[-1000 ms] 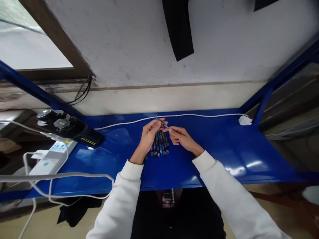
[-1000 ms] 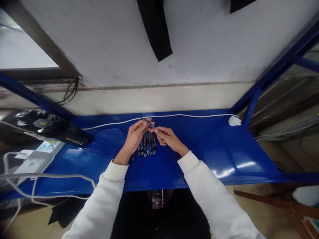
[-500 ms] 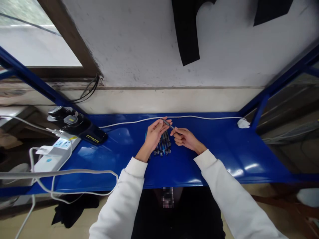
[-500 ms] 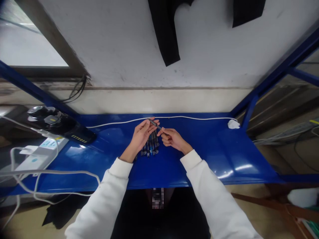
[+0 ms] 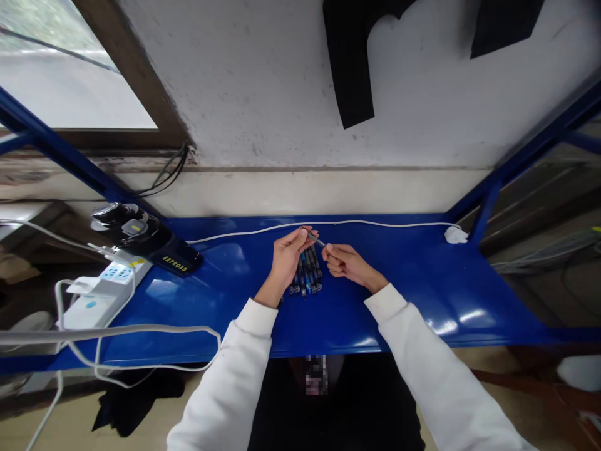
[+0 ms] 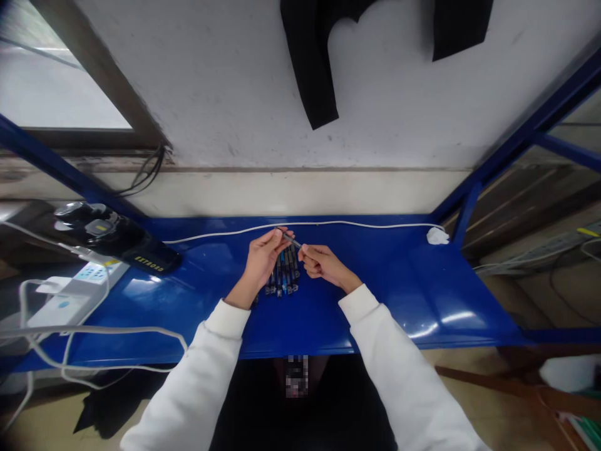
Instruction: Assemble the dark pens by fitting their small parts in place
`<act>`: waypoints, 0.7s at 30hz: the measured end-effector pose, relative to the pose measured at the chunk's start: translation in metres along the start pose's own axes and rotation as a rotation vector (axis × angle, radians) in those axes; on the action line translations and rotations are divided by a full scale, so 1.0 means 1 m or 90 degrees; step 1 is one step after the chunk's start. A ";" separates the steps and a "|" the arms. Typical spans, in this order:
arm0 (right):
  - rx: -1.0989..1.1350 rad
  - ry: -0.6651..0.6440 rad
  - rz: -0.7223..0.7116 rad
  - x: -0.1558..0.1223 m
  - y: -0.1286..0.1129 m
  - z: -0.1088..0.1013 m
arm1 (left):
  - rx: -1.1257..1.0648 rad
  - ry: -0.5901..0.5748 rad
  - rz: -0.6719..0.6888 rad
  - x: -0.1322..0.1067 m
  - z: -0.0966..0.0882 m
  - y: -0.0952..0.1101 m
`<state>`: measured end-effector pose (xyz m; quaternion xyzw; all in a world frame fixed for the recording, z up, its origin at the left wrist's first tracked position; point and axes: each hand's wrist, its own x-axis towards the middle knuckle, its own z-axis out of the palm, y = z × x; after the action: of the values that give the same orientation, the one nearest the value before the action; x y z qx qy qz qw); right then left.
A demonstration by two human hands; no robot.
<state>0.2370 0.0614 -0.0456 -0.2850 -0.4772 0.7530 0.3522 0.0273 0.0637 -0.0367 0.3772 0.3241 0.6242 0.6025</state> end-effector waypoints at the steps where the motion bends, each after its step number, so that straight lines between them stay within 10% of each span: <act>1: -0.010 0.005 -0.008 0.000 0.001 0.001 | 0.014 0.019 0.004 0.001 0.000 0.000; 7: -0.039 0.032 -0.046 0.000 0.002 0.005 | 0.075 0.109 0.039 0.004 0.000 0.003; 21: -0.064 0.061 -0.071 0.002 0.001 0.006 | 0.041 0.027 0.003 -0.001 0.006 0.007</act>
<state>0.2306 0.0593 -0.0445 -0.3113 -0.5119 0.6928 0.4013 0.0288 0.0618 -0.0274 0.3838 0.3554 0.6230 0.5816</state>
